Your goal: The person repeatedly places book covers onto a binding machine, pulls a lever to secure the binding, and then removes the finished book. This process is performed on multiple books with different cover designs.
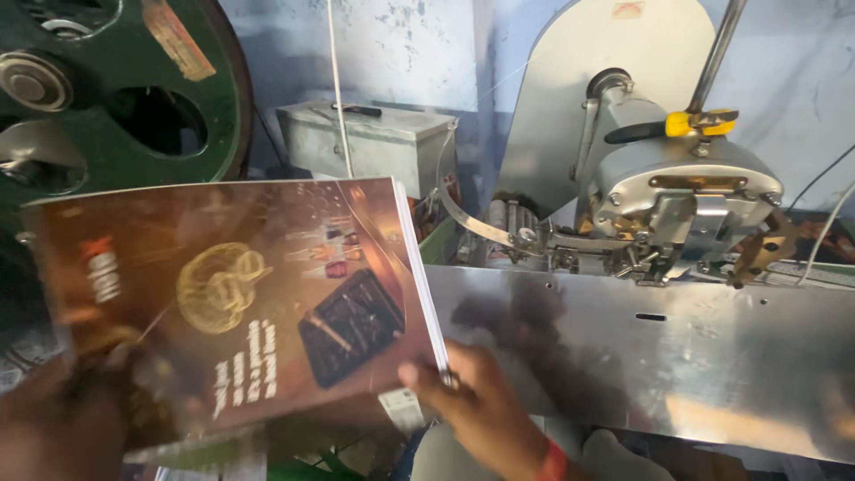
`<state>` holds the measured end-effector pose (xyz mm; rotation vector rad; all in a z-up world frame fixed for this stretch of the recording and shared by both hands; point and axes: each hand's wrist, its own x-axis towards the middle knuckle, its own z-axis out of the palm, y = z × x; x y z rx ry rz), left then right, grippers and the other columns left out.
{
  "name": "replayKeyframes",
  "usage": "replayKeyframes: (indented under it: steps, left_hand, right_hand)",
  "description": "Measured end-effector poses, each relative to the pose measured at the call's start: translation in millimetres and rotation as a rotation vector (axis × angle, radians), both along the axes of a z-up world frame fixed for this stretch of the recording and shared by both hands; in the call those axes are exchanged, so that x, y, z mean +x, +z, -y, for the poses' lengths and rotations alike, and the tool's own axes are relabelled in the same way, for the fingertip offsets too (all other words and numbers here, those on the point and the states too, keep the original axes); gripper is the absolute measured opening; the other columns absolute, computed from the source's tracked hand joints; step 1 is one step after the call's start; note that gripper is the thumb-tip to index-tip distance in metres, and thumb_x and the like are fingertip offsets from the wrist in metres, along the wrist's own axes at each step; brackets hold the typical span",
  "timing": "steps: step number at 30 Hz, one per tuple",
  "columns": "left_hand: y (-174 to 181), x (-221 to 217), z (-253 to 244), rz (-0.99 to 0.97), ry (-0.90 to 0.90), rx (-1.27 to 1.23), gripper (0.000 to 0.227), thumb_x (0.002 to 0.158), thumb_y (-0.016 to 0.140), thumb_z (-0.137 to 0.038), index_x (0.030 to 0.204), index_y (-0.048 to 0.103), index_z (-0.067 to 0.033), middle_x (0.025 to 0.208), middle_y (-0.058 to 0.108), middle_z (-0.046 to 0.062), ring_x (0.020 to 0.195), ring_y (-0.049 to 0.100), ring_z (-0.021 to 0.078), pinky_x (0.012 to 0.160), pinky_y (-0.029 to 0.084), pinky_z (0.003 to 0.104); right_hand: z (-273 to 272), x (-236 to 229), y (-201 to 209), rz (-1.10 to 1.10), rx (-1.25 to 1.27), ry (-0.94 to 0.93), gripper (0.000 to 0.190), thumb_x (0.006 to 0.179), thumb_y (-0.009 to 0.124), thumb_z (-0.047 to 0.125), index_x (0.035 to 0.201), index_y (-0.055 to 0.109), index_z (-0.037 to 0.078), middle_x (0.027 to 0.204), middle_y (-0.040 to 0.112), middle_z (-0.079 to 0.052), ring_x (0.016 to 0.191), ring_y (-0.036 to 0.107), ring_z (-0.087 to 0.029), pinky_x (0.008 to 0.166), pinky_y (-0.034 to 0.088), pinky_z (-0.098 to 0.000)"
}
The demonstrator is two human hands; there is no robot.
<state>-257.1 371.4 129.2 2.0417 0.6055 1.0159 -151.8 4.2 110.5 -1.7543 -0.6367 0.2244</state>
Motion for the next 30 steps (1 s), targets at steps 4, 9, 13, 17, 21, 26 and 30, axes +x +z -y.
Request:
replayKeyframes:
  steps: [4,9,13,17,21,26,30]
  left_hand:
    - [16.7,52.6,-3.5,-0.209,-0.019,-0.412,0.018,0.101,0.065,-0.015,0.106,0.074,0.0004,0.082,0.071,0.012,0.066,0.064,0.0185,0.06,0.054,0.037]
    - [-27.7,146.1,-1.5,-0.13,-0.405,-0.997,0.027,0.1,0.055,-0.018,0.111,0.072,0.0,0.093,0.076,0.01,0.087,0.071,0.0213,0.085,0.058,0.037]
    - [-69.2,200.2,13.3,-0.056,-0.593,-0.905,0.025,0.094,0.063,-0.014,0.113,0.072,0.0013,0.099,0.077,0.01,0.086,0.074,0.0205,0.078,0.059,0.036]
    - [-97.6,237.7,34.6,0.067,-0.467,-0.812,0.028,0.089,0.077,-0.012,0.113,0.075,0.0029,0.096,0.076,0.01,0.079,0.071,0.0183,0.073,0.057,0.033]
    - [-97.7,257.8,50.6,0.079,-0.212,-0.646,0.024,0.081,0.087,-0.013,0.098,0.08,0.0021,0.085,0.075,0.008,0.068,0.064,0.0166,0.064,0.051,0.034]
    - [-85.0,261.9,69.4,0.053,-0.053,-0.398,0.016,0.077,0.089,-0.014,0.088,0.083,-0.0033,0.077,0.077,0.008,0.065,0.066,0.0143,0.066,0.055,0.029]
    - [-93.0,262.8,70.8,0.098,-0.042,-0.145,0.02,0.077,0.09,-0.018,0.09,0.083,-0.0041,0.075,0.077,0.012,0.063,0.068,0.0179,0.066,0.054,0.032]
  right_hand:
    - [-11.4,38.4,-17.5,-0.332,0.248,-0.02,0.038,0.095,0.067,0.04,0.105,0.076,0.004,0.081,0.062,0.001,0.078,0.051,-0.009,0.069,0.043,-0.0317]
    - [11.9,108.2,-44.6,-0.369,0.297,-0.238,0.036,0.094,0.069,0.036,0.103,0.075,0.002,0.089,0.068,-0.002,0.083,0.056,-0.012,0.077,0.046,-0.0323]
    - [39.1,148.7,-73.7,-0.179,0.391,-0.296,0.038,0.088,0.068,0.029,0.121,0.073,0.01,0.111,0.073,0.004,0.097,0.058,-0.006,0.089,0.045,-0.0267]
    - [55.3,178.5,-90.2,-0.352,0.355,-0.453,0.034,0.092,0.076,0.025,0.11,0.076,-0.004,0.101,0.073,-0.008,0.094,0.06,-0.014,0.088,0.046,-0.0354]
    - [57.7,179.6,-91.0,-0.311,0.468,-0.457,0.034,0.084,0.08,0.019,0.11,0.078,-0.002,0.102,0.077,-0.006,0.094,0.066,-0.013,0.087,0.05,-0.0298]
    - [61.8,152.0,-74.3,-0.012,0.008,-0.762,0.031,0.08,0.083,0.016,0.107,0.079,0.003,0.091,0.079,-0.01,0.08,0.071,-0.017,0.074,0.056,-0.0322]
    - [65.5,131.9,-68.1,0.262,-0.118,-0.819,0.024,0.081,0.079,0.015,0.103,0.079,0.007,0.095,0.081,-0.01,0.086,0.079,-0.02,0.08,0.059,-0.0326]
